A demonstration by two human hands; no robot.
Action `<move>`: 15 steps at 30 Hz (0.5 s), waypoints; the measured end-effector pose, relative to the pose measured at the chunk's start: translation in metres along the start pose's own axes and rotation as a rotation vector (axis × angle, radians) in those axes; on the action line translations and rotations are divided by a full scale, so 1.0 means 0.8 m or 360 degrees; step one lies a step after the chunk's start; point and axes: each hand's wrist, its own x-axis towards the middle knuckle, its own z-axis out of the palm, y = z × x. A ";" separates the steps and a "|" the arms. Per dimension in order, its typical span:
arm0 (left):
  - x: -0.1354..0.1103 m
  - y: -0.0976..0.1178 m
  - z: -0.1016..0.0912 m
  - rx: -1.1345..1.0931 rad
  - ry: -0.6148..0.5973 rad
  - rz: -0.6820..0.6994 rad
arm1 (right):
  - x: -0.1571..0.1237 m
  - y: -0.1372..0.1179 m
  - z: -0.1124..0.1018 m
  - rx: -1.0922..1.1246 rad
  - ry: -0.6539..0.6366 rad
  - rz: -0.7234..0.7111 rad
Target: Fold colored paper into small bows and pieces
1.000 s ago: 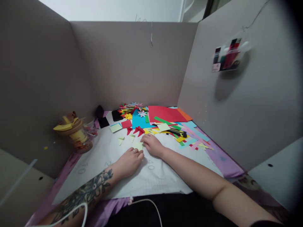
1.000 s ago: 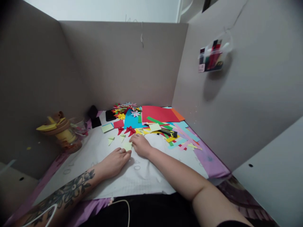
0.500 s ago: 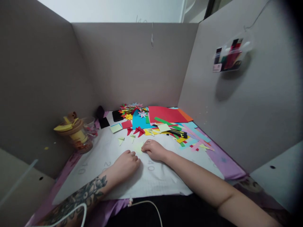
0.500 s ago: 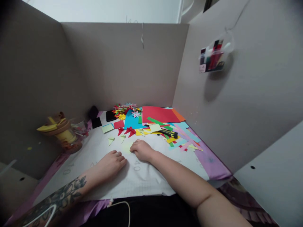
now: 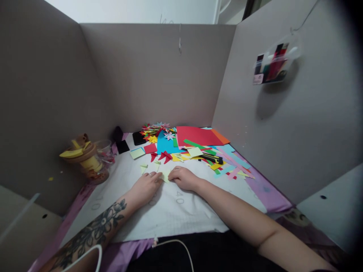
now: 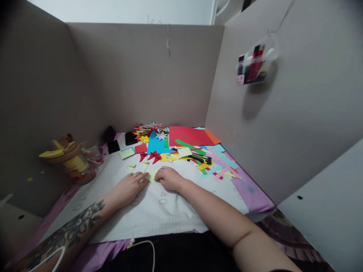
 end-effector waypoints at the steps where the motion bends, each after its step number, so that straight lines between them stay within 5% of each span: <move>1: 0.000 -0.001 0.003 -0.0002 0.0029 0.0028 | 0.000 0.000 -0.001 0.0003 0.0001 0.0001; 10: 0.006 -0.014 0.018 -0.0190 0.0159 0.0308 | -0.001 0.003 0.000 0.0110 -0.0036 -0.0117; 15: 0.014 -0.021 0.027 -0.0219 0.0205 0.0081 | -0.001 0.005 0.001 0.0186 -0.0028 -0.0176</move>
